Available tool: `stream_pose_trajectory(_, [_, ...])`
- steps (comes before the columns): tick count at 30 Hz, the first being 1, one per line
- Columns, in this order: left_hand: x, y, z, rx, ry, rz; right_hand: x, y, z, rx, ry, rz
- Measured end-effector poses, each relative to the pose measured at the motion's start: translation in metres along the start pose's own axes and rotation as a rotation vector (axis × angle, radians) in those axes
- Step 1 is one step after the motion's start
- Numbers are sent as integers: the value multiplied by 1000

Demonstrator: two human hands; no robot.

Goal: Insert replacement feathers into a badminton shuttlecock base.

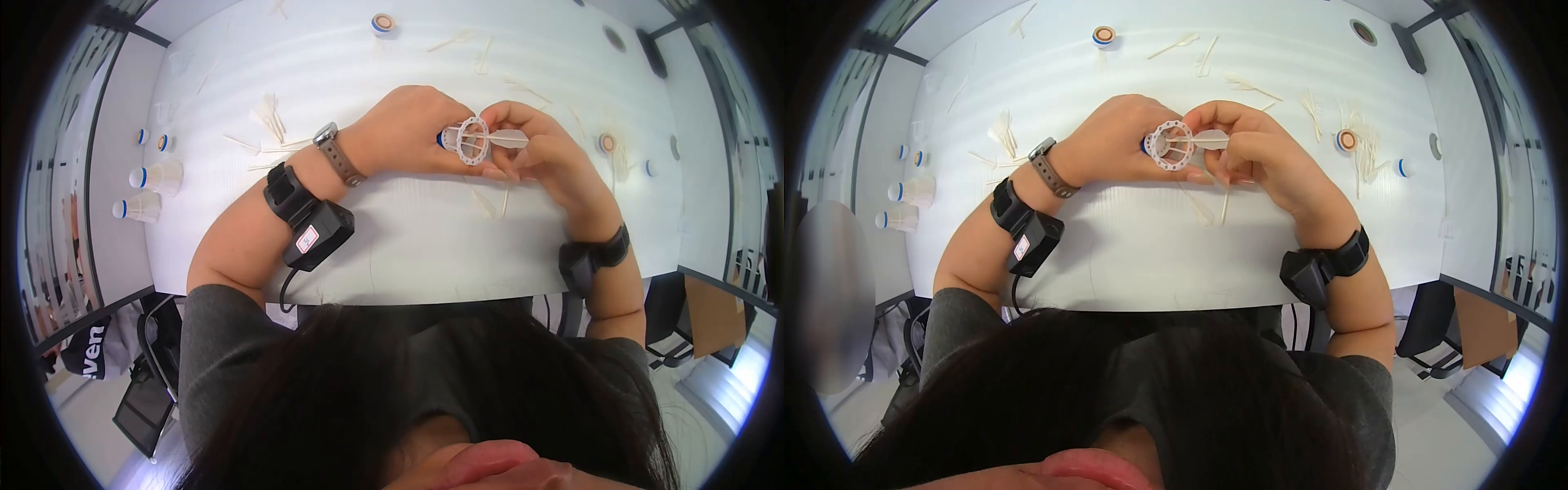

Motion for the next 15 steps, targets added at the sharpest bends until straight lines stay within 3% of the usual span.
stream_pose_trajectory(3, [-1, 2, 0, -39, 18, 54, 5, 5, 2, -41, -95, -17])
stream_pose_trajectory(15, [2, 4, 0, -40, 17, 51, 10, 12, 5, -13, -61, 57])
Point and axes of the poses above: each hand's wrist, its own z-axis towards the middle knuckle, its own x-axis out of the back of the hand, y = z × x, the point moved 6 cm from there along z, towards the middle knuckle, and after that the axes turned 11 degrees about z, right-handed, at the moved point
